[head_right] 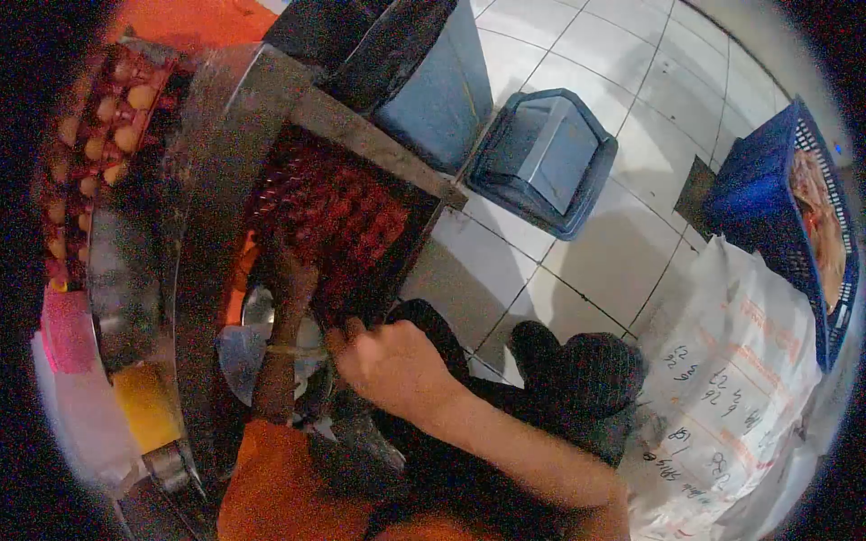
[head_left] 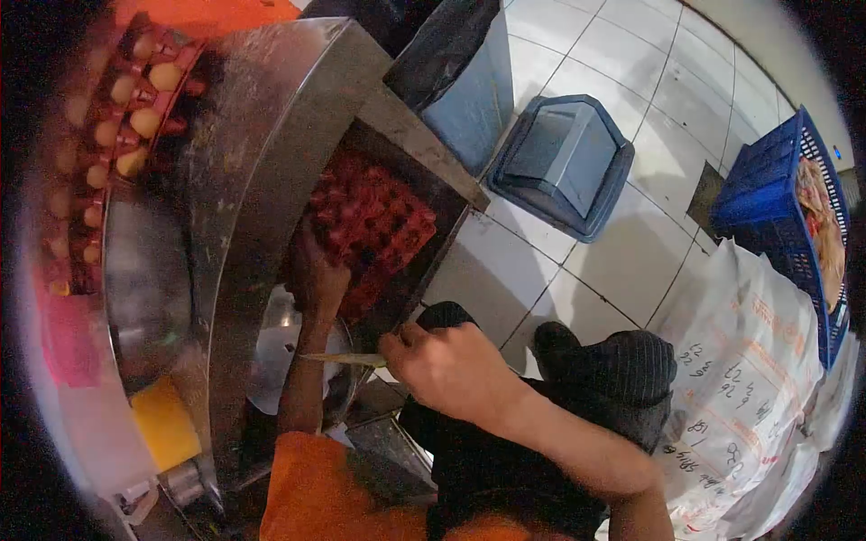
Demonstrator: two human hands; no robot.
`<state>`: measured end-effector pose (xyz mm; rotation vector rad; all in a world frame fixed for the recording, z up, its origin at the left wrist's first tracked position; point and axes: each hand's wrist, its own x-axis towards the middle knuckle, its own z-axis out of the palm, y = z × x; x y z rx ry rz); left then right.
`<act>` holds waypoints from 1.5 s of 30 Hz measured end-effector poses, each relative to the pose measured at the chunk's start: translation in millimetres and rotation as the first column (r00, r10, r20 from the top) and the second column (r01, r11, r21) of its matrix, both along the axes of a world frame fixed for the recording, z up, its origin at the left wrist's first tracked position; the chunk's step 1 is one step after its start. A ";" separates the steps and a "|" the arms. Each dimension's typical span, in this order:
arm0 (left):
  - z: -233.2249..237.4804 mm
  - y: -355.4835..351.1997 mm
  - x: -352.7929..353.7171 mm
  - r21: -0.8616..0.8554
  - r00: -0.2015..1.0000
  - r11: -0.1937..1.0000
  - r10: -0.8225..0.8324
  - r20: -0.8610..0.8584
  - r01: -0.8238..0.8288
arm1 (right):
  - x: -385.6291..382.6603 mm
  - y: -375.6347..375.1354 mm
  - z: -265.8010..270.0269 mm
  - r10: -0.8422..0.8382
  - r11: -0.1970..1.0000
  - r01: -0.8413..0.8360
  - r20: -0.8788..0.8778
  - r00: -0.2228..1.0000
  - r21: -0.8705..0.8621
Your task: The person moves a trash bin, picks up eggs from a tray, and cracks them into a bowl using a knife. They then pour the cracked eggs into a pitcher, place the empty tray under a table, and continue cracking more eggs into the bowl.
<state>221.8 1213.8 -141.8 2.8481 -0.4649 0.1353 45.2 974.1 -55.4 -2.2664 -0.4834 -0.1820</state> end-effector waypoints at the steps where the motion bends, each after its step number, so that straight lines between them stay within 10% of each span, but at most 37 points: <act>1: 15.0 -4.9 -10.5 0.068 0.991 0.998 -0.010 0.130 0.001 | -0.3 0.6 -0.8 -0.018 1.000 0.018 0.006 1.000 0.019; 9: 4.9 115.5 -11.1 -0.040 0.952 0.951 -0.306 0.006 0.306 | -2.9 -4.3 -2.5 0.008 1.000 -0.008 -0.009 1.000 0.006; 17: -3.6 164.7 -1.9 0.747 0.645 0.529 -0.743 0.179 0.403 | -1.5 -2.1 1.4 0.028 0.997 -0.027 0.014 1.000 -0.071; 33: 17.0 120.9 29.8 0.457 0.992 0.889 0.046 -0.115 0.012 | -3.8 -6.5 -0.9 0.016 0.997 -0.016 -0.008 1.000 -0.071; 35: 42.5 35.4 -3.7 0.032 0.906 0.986 -0.139 -0.399 0.166 | 0.0 -6.7 -1.6 0.012 0.998 -0.013 -0.008 1.000 -0.068; 37: 36.0 -9.9 -26.9 0.176 0.918 0.902 -0.396 -0.025 0.394 | 2.8 -6.7 -0.7 0.007 0.998 -0.007 0.011 1.000 -0.056; 45: -75.4 0.7 -48.8 0.498 0.989 0.863 -0.135 0.066 0.085 | 4.4 4.9 -12.1 -0.012 0.997 0.015 0.051 0.999 -0.077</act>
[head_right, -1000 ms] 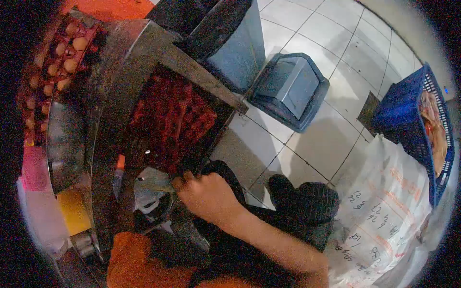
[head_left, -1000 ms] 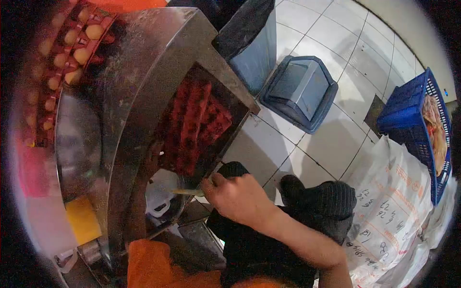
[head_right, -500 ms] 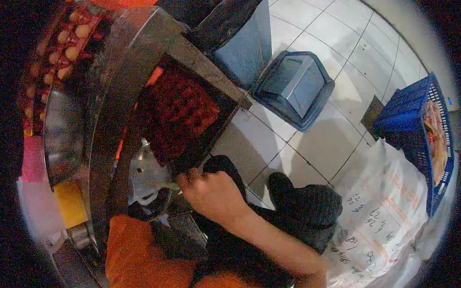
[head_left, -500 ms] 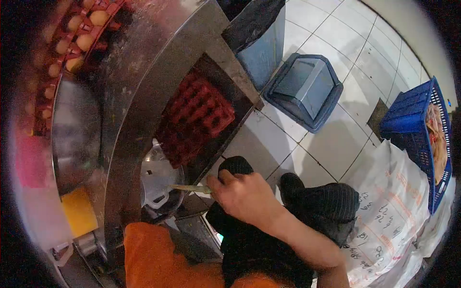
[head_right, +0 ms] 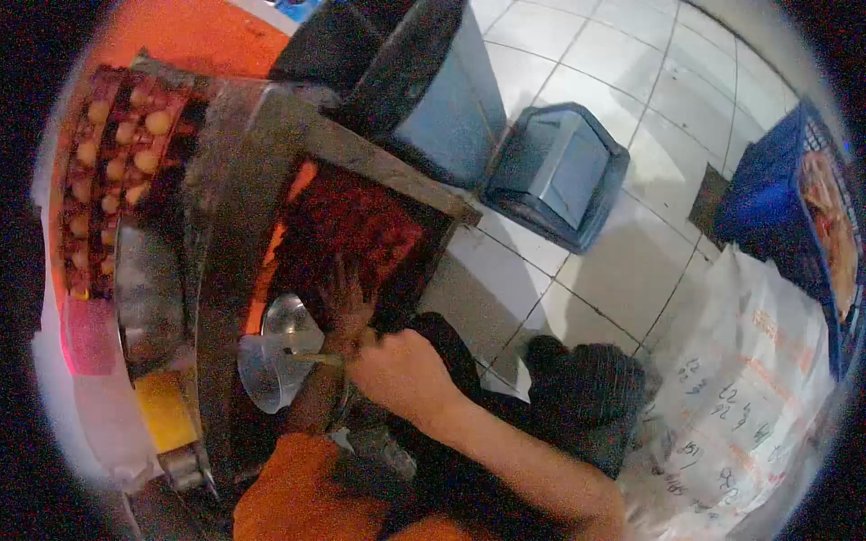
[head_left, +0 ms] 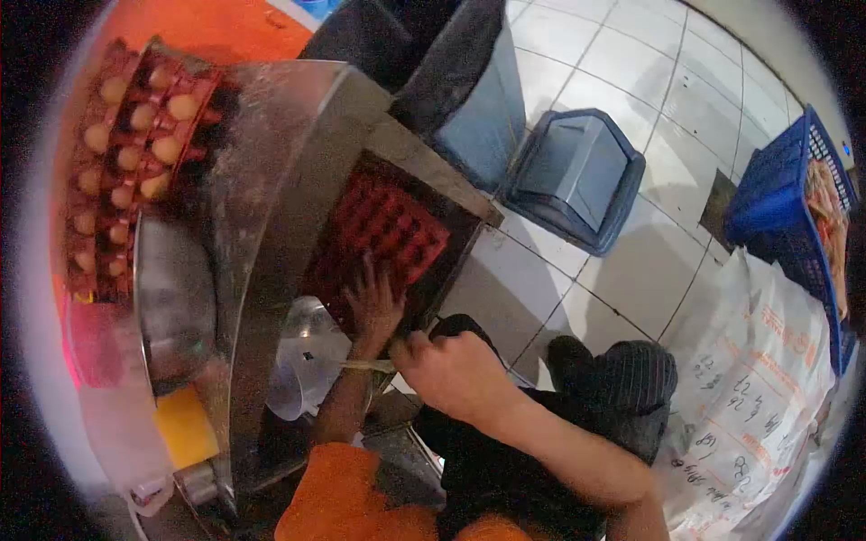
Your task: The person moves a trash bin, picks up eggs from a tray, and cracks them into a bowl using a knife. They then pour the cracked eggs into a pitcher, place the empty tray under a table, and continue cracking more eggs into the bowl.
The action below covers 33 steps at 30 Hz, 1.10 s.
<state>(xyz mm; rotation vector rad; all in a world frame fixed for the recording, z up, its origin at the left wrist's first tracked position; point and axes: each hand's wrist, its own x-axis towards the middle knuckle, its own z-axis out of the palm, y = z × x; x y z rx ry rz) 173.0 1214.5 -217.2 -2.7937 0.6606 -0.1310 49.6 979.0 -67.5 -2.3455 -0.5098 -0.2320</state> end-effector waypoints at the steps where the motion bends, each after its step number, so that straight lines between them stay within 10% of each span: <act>1: 11.3 -0.1 2.0 0.010 1.000 1.000 -0.018 -0.015 0.018 | -1.2 1.0 2.4 0.002 1.000 -0.002 -0.003 1.000 0.015; 6: 74.1 9.6 34.7 -0.330 0.979 0.922 0.182 -0.088 -0.201 | 1.1 -3.5 7.6 -0.007 0.997 0.011 -0.060 0.998 0.070; 29: -23.0 -25.3 58.9 -0.015 0.985 0.998 -0.053 0.162 0.056 | 11.9 -13.8 12.1 0.020 0.997 -0.017 0.039 0.999 -0.077; 31: -0.3 -32.8 59.3 0.069 0.991 0.998 0.014 -0.137 -0.004 | 8.3 -13.5 9.7 0.022 0.998 -0.021 0.032 0.999 -0.056; 33: -57.4 2.8 49.1 0.047 0.980 0.991 -0.134 0.147 0.129 | 11.7 -19.4 8.8 0.018 0.998 -0.014 0.081 0.997 -0.062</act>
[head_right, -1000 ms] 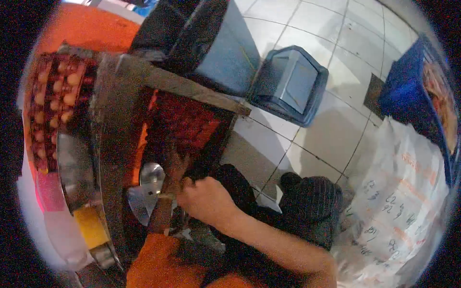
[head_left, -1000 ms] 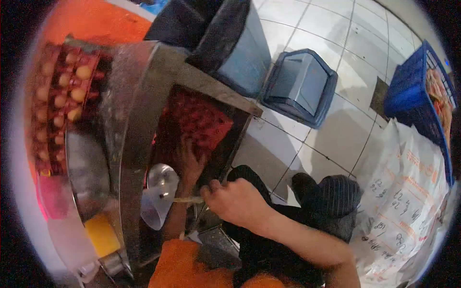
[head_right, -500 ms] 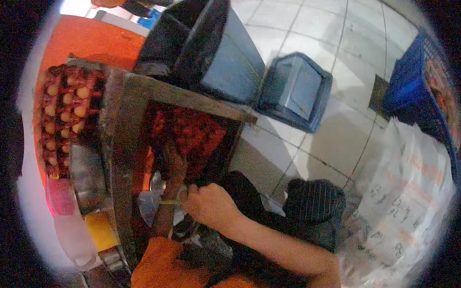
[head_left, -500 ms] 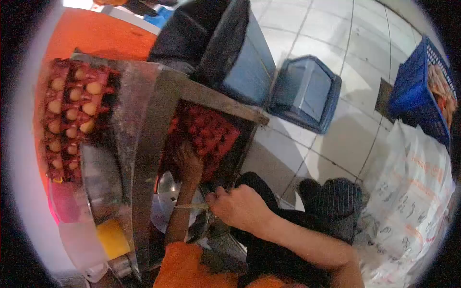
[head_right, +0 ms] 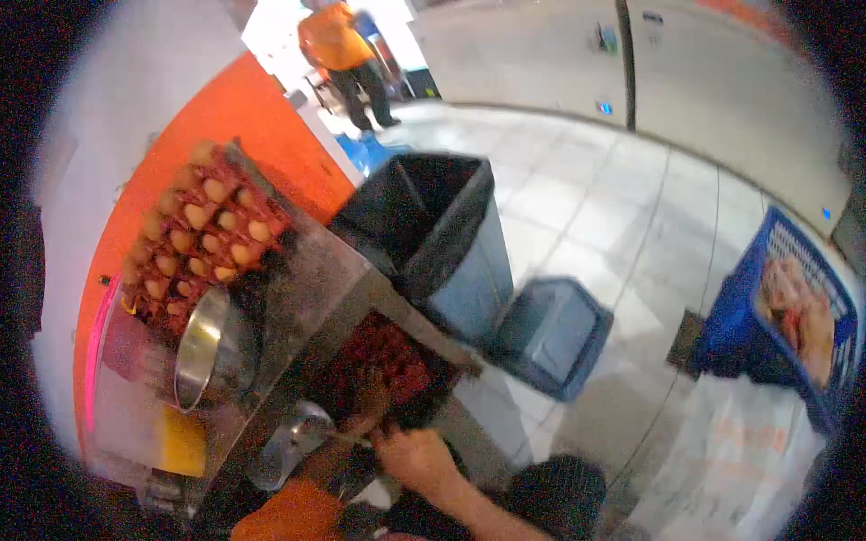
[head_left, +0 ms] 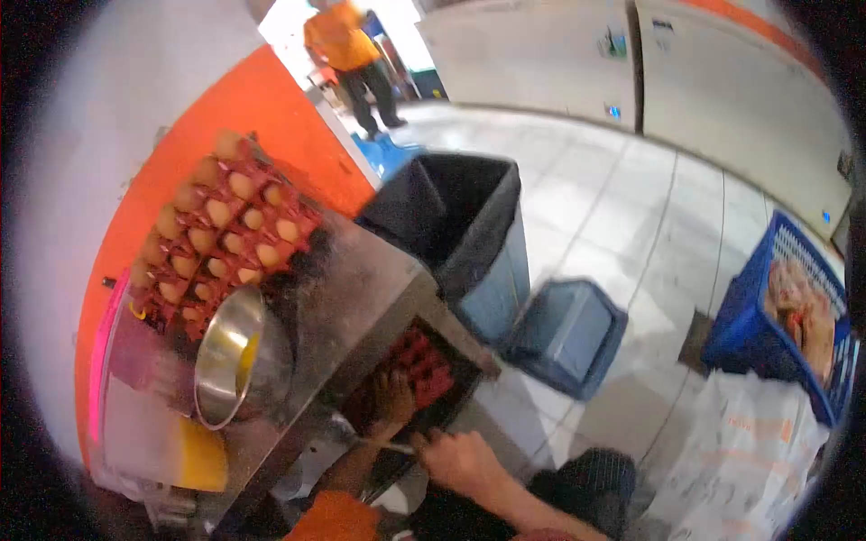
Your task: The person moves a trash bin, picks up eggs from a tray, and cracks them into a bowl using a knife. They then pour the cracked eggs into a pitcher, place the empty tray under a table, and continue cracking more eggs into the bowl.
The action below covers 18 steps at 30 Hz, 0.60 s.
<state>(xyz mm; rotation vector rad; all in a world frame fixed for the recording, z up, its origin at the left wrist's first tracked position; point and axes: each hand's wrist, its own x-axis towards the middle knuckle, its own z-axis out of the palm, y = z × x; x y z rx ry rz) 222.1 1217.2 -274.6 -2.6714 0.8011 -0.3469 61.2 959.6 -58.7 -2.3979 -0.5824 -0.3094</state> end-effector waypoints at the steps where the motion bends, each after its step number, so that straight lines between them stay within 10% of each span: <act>1: -16.1 4.8 14.5 -0.001 0.949 0.991 -0.128 0.287 0.134 | -1.3 -0.3 -0.9 0.024 1.000 -0.024 -0.014 1.000 -0.009; 2: 0.1 -7.0 30.8 -0.022 0.933 0.993 -0.102 0.346 0.117 | 0.5 -0.3 -2.1 0.049 0.999 -0.049 -0.026 0.998 -0.017; 4: 17.1 -22.3 16.7 -0.022 0.943 0.979 0.187 -0.277 -0.200 | 5.4 1.7 1.8 0.049 0.997 -0.055 -0.093 0.994 -0.062; 6: -22.1 3.9 29.1 -0.048 0.998 0.999 0.014 0.062 -0.011 | 0.6 3.9 -5.9 0.038 0.981 -0.061 -0.128 0.991 -0.184; 7: 55.0 -28.4 9.0 -0.126 0.954 0.980 0.114 -0.279 -0.154 | 1.2 3.1 -3.7 0.027 0.978 -0.053 -0.130 0.991 -0.200; 11: 51.0 -19.4 21.8 -0.293 0.873 0.941 0.006 -0.488 -0.170 | 0.6 0.1 12.0 -0.028 0.997 0.016 -0.163 0.986 -0.073; 18: 58.7 -16.1 17.8 -0.190 0.895 0.973 0.034 -0.445 -0.132 | -1.8 2.6 17.4 -0.012 1.000 0.010 -0.115 0.993 -0.017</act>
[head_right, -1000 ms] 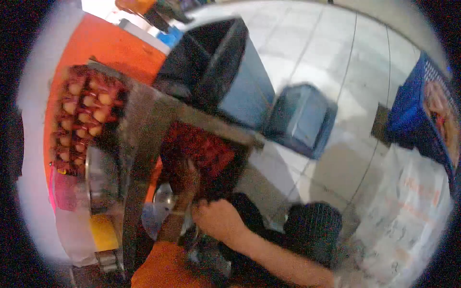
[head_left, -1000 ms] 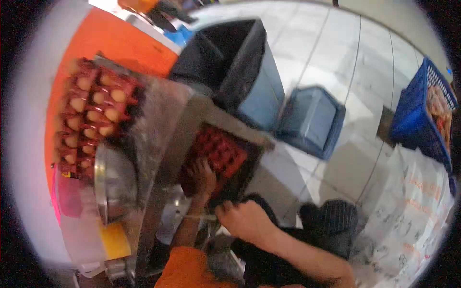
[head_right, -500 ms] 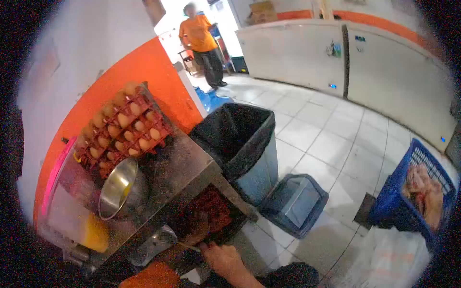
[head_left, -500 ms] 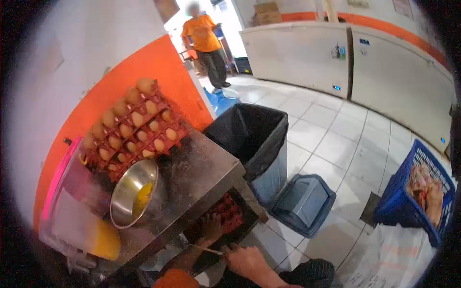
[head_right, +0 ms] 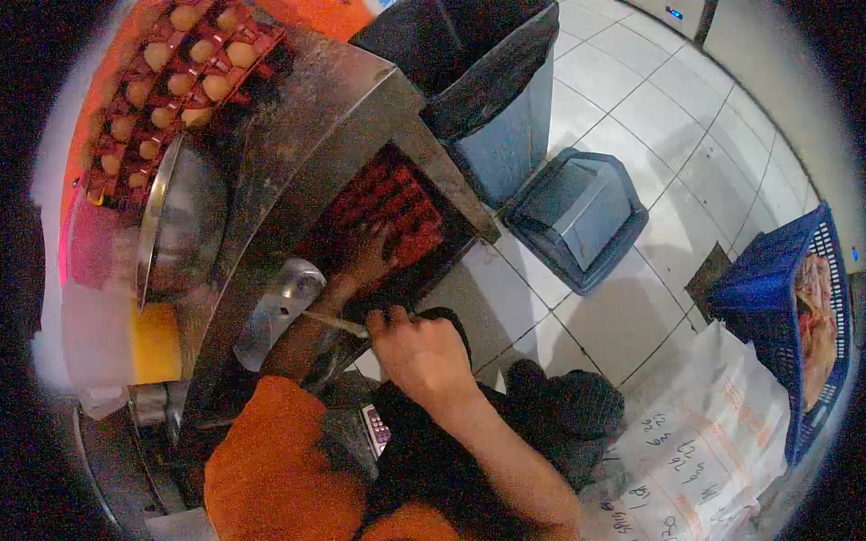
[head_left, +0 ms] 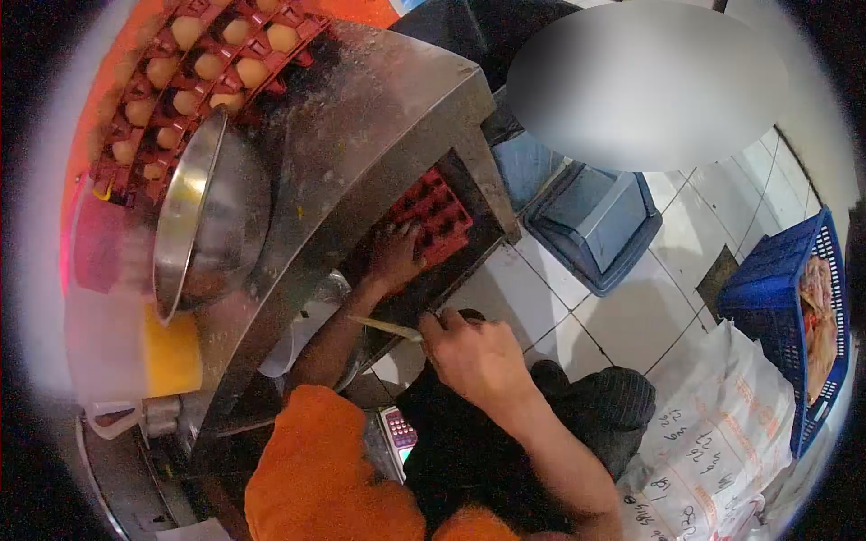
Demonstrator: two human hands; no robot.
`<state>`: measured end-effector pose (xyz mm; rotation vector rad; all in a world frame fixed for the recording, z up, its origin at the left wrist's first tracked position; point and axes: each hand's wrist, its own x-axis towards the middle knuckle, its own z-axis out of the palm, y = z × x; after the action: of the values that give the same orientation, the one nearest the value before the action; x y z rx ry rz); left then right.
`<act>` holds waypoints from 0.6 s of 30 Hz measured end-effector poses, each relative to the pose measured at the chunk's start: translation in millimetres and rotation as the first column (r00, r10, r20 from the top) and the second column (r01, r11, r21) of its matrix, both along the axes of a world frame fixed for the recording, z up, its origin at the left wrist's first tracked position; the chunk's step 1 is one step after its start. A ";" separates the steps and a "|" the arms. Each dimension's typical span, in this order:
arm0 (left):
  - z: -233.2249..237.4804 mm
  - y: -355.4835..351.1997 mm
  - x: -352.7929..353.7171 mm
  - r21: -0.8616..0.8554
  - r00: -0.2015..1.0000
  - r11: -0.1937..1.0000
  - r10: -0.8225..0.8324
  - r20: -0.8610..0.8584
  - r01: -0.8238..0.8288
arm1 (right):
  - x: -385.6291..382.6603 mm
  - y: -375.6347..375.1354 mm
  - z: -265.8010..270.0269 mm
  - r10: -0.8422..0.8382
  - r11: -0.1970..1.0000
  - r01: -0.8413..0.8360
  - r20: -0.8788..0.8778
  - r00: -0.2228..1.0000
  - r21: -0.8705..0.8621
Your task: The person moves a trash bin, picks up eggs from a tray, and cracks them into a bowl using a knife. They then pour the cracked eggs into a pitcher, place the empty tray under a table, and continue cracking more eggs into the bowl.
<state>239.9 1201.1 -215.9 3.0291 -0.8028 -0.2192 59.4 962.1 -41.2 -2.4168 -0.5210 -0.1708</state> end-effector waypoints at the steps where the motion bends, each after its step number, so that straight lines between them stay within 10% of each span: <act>1: 1.3 -2.6 1.5 0.007 1.000 1.000 0.017 -0.011 -0.017 | 2.1 0.7 -2.1 -0.002 1.000 0.002 0.005 1.000 -0.002; 10: -2.6 7.5 -6.7 -0.102 0.912 0.994 0.014 0.410 0.031 | -1.5 6.0 -7.4 -0.023 0.999 0.020 -0.072 0.997 -0.041; 12: 18.2 33.7 -9.3 -0.325 0.989 0.937 0.143 0.025 -0.128 | -2.8 6.9 -8.3 -0.039 0.999 0.040 0.026 0.999 -0.035; 14: 136.6 -16.7 -50.4 -0.240 0.914 0.882 0.390 -0.107 -0.405 | -4.6 6.1 -4.4 -0.033 0.999 0.033 -0.013 0.999 -0.025; 16: -29.6 160.9 -15.5 -0.226 0.930 0.915 0.280 -0.240 -0.334 | -2.1 4.9 -3.1 -0.032 0.999 0.032 -0.034 0.999 -0.012; 18: 29.6 151.2 -31.1 -0.178 0.991 0.977 0.104 -0.082 -0.117 | -0.5 5.0 -4.6 -0.014 0.998 0.011 -0.047 0.999 -0.056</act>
<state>208.8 1352.4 -186.3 2.8641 -0.6109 -0.2385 58.9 967.2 -45.9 -2.4722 -0.4953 -0.1059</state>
